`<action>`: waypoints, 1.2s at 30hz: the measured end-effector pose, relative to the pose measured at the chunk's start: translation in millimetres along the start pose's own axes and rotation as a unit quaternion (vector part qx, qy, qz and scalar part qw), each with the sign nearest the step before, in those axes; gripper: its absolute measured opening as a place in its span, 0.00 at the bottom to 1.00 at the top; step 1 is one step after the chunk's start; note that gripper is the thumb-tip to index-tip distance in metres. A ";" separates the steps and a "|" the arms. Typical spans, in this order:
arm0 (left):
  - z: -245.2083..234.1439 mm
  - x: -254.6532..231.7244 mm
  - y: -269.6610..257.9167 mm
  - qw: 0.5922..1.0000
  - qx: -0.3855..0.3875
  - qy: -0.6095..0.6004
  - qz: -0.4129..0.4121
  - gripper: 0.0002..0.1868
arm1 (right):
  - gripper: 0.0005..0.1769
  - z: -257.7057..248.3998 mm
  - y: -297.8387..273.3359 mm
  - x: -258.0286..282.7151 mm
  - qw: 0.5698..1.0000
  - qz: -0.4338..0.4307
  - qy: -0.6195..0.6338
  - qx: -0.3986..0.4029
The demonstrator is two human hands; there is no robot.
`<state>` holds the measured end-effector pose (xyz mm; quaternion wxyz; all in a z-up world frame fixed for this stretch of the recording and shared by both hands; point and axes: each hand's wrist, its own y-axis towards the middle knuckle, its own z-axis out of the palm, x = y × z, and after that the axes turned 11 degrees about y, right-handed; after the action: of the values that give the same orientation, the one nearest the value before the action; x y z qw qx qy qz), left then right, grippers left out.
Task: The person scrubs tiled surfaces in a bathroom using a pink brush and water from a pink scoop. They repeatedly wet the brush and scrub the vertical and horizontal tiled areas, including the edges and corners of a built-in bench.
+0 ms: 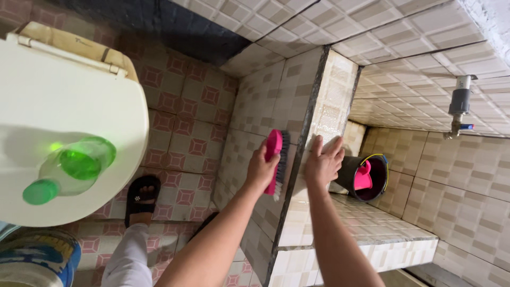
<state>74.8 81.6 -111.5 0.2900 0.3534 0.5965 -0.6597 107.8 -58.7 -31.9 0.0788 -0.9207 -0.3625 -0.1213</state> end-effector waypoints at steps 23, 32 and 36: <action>32.4 -15.6 29.4 0.959 -0.164 0.106 0.204 0.29 | 0.47 0.3 -13.6 18.1 0.994 -0.090 -0.060 0.014; 45.7 -70.0 131.3 0.958 -0.163 0.191 0.140 0.26 | 0.47 6.7 -10.8 13.4 0.993 -0.086 -0.085 0.010; 35.1 -29.9 29.3 0.967 -0.163 0.114 0.160 0.27 | 0.47 1.6 -13.3 21.8 0.992 -0.092 -0.086 0.012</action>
<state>111.6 42.1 -103.0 0.3753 0.4654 0.6606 -0.4541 114.4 -34.6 -26.6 0.0469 -0.8892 -0.4529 -0.0445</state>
